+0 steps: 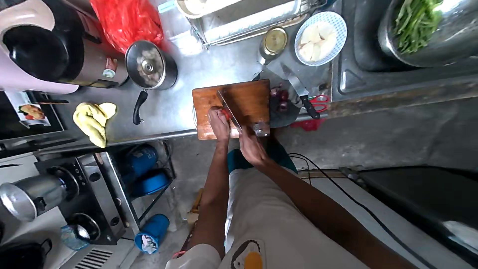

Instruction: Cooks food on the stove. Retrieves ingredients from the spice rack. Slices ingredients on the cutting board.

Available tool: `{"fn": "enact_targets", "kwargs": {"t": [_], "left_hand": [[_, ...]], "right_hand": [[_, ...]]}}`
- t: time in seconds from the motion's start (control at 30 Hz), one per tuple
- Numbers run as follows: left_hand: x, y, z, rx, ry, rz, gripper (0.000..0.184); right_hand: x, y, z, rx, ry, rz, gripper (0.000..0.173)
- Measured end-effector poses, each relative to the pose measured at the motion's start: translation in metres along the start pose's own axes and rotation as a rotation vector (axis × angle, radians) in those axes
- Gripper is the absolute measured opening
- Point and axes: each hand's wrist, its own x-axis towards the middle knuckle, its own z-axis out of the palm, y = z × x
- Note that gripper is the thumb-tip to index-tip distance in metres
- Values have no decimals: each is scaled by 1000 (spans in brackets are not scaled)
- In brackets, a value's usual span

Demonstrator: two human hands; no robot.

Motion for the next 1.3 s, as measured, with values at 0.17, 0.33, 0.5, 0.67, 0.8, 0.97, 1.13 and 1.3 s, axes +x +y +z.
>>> {"fn": "enact_targets", "kwargs": {"t": [0.17,0.33,0.5,0.67,0.8,0.97,1.13,1.3], "left_hand": [[1,1,-1,-20,-5,-9,43],[2,0,-1,-16,-15,-25,41],[3,-1,0,-16,-9,-13,39],[2,1,-1,15,-26,-31,44],[2,-1,1,16,-22,-27,44],[-2,-1,-2,22,-43,-7,43],[2,-5,1,30,-49,-36,40],[0,-4,-1,56,-97,-44,41]], "right_hand": [[7,1,0,-17,-52,48,36],[6,-2,1,15,-34,45,37],[10,-11,-2,-10,-26,33,36],[14,-11,-2,-11,-12,12,37],[17,-15,-1,-12,-34,43,34],[17,-21,-6,-19,-79,71,36],[26,-29,-7,-18,-73,72,35],[35,-34,-9,-28,-102,94,36]]}}
